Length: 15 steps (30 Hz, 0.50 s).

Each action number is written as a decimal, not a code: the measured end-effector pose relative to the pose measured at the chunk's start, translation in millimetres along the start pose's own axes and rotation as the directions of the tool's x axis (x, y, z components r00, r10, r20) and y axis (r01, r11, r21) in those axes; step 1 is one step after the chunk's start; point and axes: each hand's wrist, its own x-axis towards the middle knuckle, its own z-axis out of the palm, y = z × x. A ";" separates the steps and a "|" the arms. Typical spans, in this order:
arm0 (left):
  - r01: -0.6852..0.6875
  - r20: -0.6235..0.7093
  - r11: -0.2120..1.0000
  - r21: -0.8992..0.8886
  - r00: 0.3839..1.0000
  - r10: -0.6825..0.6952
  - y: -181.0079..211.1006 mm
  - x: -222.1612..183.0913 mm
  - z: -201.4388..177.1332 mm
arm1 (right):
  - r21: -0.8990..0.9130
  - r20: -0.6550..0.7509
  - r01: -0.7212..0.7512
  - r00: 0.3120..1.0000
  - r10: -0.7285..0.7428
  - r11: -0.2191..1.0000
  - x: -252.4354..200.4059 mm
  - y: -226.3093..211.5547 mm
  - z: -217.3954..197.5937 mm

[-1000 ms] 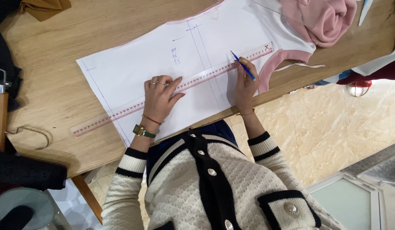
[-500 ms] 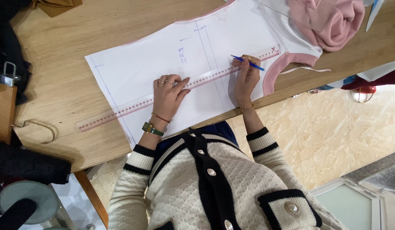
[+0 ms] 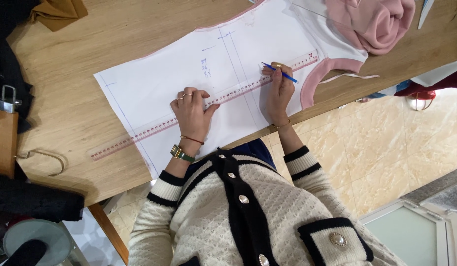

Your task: Measuring and drawing lines on a paper pattern for a garment using a ruler and a pen.

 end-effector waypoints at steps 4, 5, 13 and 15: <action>-0.005 -0.007 0.999 -0.034 1.000 0.005 -2.8 -1.3 1.7 | -0.010 0.000 -0.007 1.000 0.007 1.000 -0.1 3.4 -1.7; 0.010 0.005 0.999 -0.044 1.000 -0.010 -2.6 -0.8 1.7 | -0.019 0.013 -0.001 1.000 0.002 1.000 0.6 3.8 -3.0; 0.018 0.012 0.996 -0.085 1.000 -0.017 -3.6 0.5 2.7 | -0.033 0.042 0.016 0.999 -0.015 0.999 0.5 11.4 -5.7; 0.015 0.003 0.994 -0.108 1.000 -0.015 -4.4 0.2 3.9 | -0.050 0.045 0.011 0.999 -0.009 0.999 0.7 9.0 -6.3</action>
